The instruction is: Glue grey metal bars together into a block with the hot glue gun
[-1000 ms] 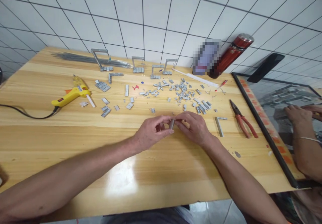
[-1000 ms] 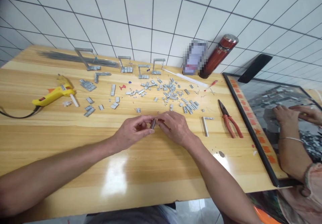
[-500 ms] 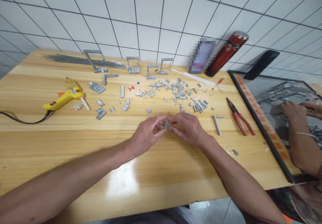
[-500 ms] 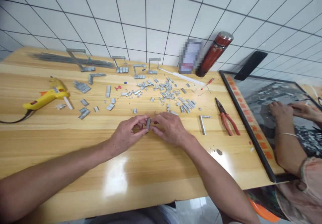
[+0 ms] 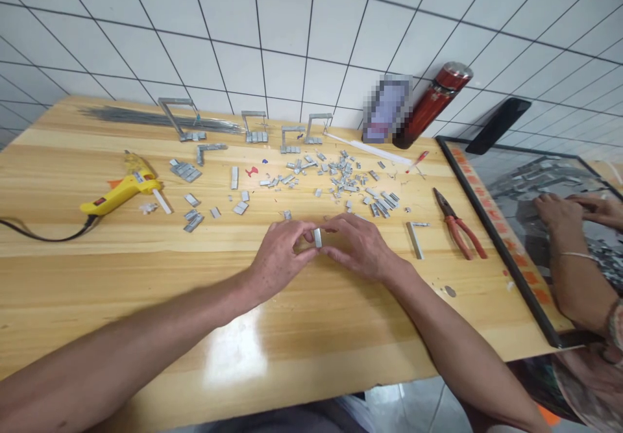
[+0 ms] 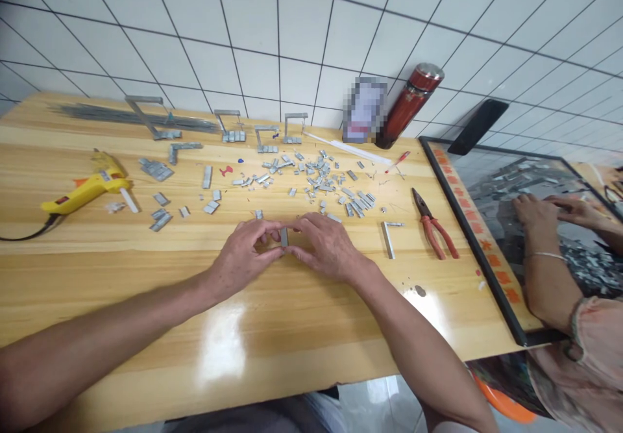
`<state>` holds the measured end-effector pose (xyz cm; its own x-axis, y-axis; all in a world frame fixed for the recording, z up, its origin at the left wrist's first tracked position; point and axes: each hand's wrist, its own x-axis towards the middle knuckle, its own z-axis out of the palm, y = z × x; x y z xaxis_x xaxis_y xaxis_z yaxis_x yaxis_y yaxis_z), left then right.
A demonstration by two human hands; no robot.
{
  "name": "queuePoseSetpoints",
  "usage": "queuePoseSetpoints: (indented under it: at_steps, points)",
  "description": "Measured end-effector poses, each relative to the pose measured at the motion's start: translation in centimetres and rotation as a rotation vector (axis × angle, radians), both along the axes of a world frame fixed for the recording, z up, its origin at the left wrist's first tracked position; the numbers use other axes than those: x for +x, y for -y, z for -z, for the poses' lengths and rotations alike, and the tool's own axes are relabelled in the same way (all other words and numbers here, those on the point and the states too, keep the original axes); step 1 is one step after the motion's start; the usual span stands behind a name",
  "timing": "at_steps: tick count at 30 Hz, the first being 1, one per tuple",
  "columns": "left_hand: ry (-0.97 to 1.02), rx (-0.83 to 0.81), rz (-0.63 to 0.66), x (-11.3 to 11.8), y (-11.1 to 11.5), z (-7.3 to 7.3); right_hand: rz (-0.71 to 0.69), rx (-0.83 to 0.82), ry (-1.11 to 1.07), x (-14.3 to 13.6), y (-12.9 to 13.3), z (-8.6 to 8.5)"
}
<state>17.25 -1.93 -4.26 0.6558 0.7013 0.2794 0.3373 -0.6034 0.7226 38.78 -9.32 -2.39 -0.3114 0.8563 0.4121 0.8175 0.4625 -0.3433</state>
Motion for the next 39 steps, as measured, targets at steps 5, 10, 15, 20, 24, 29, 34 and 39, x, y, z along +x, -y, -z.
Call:
queuePoseSetpoints:
  at_steps: [5, 10, 15, 20, 24, 29, 34, 39]
  points:
    - [-0.085, 0.065, -0.008, 0.1, -0.1, -0.3, 0.314, 0.034, -0.038, 2.4, -0.5, 0.3]
    - [-0.152, 0.068, 0.001, 0.2, -0.1, -0.3, 0.593, -0.156, -0.007, 5.7, -1.9, -0.4]
    - [-0.142, 0.052, -0.006, 0.3, -0.1, -0.1, 0.595, -0.226, 0.159, 6.7, -4.8, -1.3]
    - [-0.142, 0.004, -0.016, 0.4, -0.1, -0.3, 0.615, -0.285, 0.340, 6.1, -7.2, -1.3]
    - [-0.131, 0.003, -0.011, 0.4, -0.2, -0.2, 0.598, -0.335, 0.395, 6.3, -7.7, -1.4]
    - [-0.116, 0.017, -0.003, 0.4, -0.2, 0.0, 0.602, -0.353, 0.392, 7.0, -7.5, -1.5]
    - [-0.098, 0.035, -0.002, 0.3, -0.2, 0.1, 0.623, -0.334, 0.368, 7.1, -7.0, -1.5]
    - [-0.096, 0.022, 0.000, 0.4, -0.2, -0.1, 0.630, -0.333, 0.355, 6.8, -6.9, -1.2]
